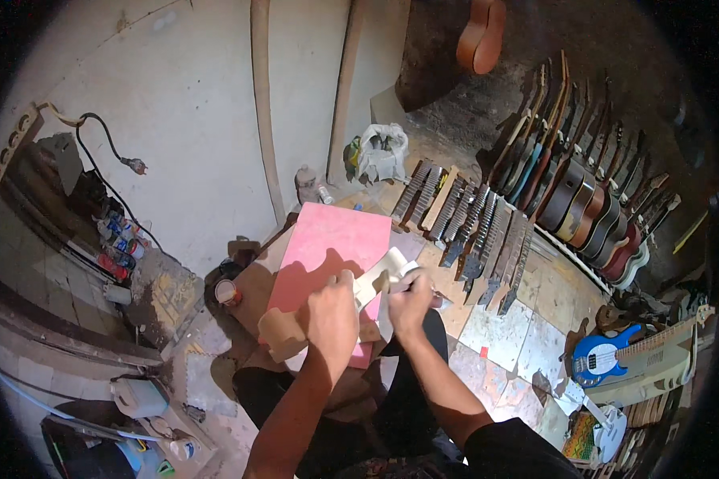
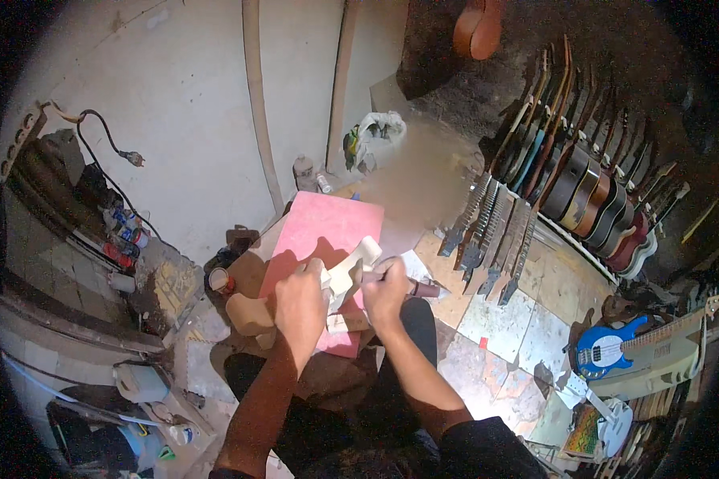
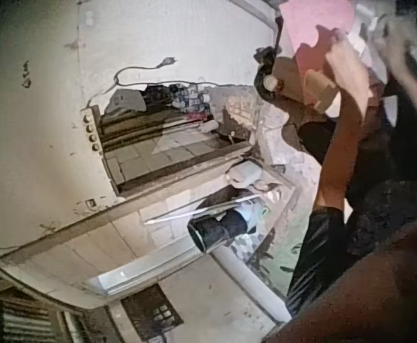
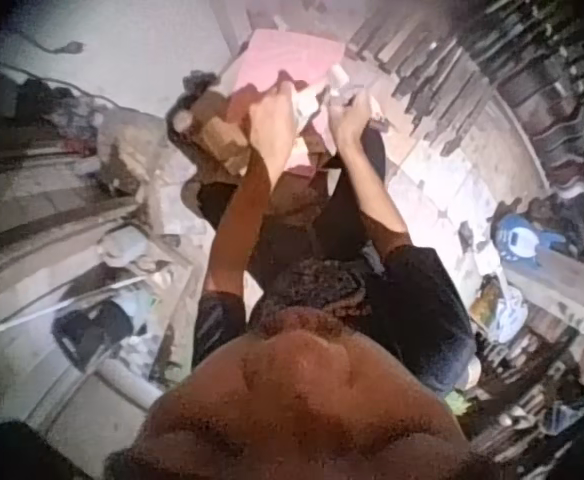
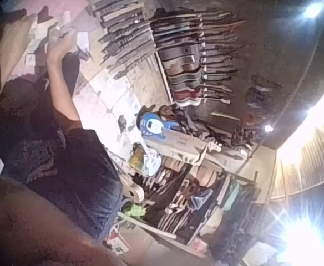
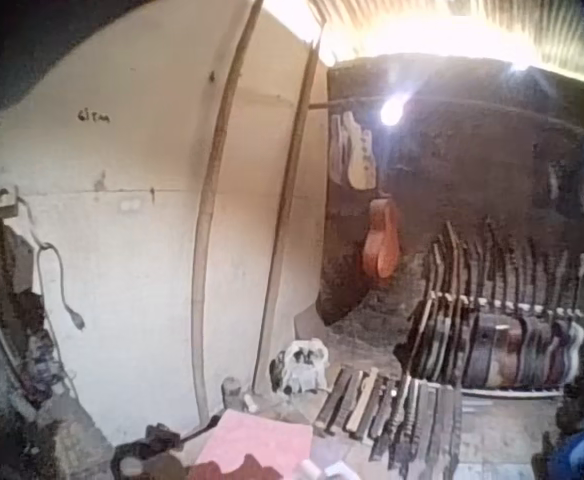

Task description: The person sands the surface and edges of a wooden electric guitar body using a sanding block, frequently turning the body over to reach different sides.

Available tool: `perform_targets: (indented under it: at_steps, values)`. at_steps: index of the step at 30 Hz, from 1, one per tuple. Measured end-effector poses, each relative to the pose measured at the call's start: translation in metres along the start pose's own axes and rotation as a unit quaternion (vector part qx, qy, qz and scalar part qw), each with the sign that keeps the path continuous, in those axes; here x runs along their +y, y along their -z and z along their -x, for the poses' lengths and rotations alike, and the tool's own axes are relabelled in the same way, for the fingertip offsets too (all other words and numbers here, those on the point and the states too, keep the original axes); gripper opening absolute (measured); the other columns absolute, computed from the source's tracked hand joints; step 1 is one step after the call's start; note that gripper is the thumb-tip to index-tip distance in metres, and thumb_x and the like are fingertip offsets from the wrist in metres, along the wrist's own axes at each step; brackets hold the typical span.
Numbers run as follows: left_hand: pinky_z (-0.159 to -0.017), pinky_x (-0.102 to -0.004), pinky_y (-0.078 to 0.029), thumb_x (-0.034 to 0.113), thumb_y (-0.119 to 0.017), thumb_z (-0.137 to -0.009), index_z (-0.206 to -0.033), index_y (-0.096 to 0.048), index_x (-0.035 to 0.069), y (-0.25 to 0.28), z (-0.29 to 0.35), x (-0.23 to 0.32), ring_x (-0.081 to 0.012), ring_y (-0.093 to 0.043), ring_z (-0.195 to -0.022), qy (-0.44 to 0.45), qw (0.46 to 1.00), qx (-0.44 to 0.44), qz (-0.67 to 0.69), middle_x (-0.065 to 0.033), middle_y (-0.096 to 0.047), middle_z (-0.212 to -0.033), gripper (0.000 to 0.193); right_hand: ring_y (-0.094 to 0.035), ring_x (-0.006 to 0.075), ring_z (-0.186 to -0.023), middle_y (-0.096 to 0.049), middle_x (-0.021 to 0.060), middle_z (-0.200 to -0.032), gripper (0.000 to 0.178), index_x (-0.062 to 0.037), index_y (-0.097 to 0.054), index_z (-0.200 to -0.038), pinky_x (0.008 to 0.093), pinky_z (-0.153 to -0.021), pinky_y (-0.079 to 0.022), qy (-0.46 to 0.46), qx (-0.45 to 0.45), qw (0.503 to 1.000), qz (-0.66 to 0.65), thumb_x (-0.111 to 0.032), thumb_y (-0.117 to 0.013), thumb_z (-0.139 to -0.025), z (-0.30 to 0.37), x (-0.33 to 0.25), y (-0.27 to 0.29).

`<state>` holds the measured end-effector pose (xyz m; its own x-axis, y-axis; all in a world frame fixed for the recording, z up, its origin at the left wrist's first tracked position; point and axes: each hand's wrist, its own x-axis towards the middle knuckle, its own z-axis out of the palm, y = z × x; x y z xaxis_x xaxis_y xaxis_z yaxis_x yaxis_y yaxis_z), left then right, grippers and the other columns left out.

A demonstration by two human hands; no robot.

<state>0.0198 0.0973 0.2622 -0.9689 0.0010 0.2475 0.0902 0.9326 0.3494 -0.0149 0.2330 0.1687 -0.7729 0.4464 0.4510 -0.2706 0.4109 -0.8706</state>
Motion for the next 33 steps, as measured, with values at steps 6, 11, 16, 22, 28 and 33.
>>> perform_targets:
  at_steps: [6,11,16,22,28,33]
  values:
    - [-0.071,-0.047,-0.057,0.003,-0.071,-0.079,-0.093,-0.063,0.003,0.0,-0.001,-0.002,-0.0404,-0.072,-0.083,0.003,1.0,0.013,0.017,-0.0197,-0.07,-0.089,0.016,-0.053,0.0141,-0.072,-0.059,0.0044,-0.075,0.038,-0.004,-0.051,-0.089,0.0328,-0.067,-0.048,-0.086,-0.232,0.968,-0.047,-0.014,-0.087,-0.08,0.029,0.009,0.035]
    - [-0.078,-0.0489,-0.055,0.005,-0.076,-0.076,-0.096,-0.064,0.003,-0.002,0.0,-0.03,-0.0406,-0.071,-0.09,0.035,0.999,0.005,0.024,-0.0205,-0.07,-0.092,0.022,-0.058,0.0274,-0.076,-0.057,0.0116,-0.085,0.061,-0.0057,-0.062,-0.128,0.0388,-0.068,-0.05,0.163,-0.293,0.939,0.074,-0.027,-0.086,-0.076,0.011,-0.003,0.058]
    - [-0.078,-0.0487,-0.056,0.005,-0.077,-0.076,-0.096,-0.064,0.003,0.005,0.002,-0.034,-0.0406,-0.071,-0.091,0.052,0.998,0.004,0.034,-0.021,-0.071,-0.093,0.024,-0.062,0.0336,-0.079,-0.059,0.014,-0.087,0.083,-0.0131,-0.049,-0.153,0.044,-0.07,-0.051,0.251,-0.36,0.878,0.192,-0.027,-0.082,-0.078,-0.019,-0.036,0.055]
    - [-0.078,-0.0489,-0.056,0.005,-0.078,-0.076,-0.096,-0.064,0.002,0.0,0.003,-0.036,-0.0412,-0.071,-0.09,0.033,0.996,0.029,0.073,-0.0218,-0.07,-0.09,0.024,-0.062,0.0324,-0.074,-0.058,0.0117,-0.078,0.088,-0.015,-0.046,-0.155,0.0454,-0.066,-0.052,0.259,-0.391,0.849,0.244,-0.017,-0.08,-0.074,-0.007,-0.025,0.046]
    - [-0.077,-0.0494,-0.056,0.005,-0.077,-0.076,-0.096,-0.065,0.002,0.002,0.005,-0.04,-0.0422,-0.07,-0.088,0.036,0.998,0.026,0.047,-0.0229,-0.07,-0.09,0.023,-0.072,0.0318,-0.096,-0.072,0.0209,-0.114,0.095,-0.0145,-0.035,-0.161,0.0392,-0.084,-0.057,0.005,-0.568,0.823,-0.009,-0.018,-0.083,-0.08,-0.01,-0.047,0.044]
    - [-0.077,-0.0505,-0.055,0.006,-0.075,-0.078,-0.097,-0.065,0.002,0.01,0.006,-0.042,-0.043,-0.07,-0.09,0.051,0.998,0.018,0.031,-0.0235,-0.07,-0.091,0.022,-0.071,0.0375,-0.092,-0.07,0.022,-0.108,0.101,-0.0172,-0.03,-0.163,0.0411,-0.084,-0.057,0.117,-0.496,0.838,0.195,-0.02,-0.083,-0.077,-0.016,-0.048,0.039]
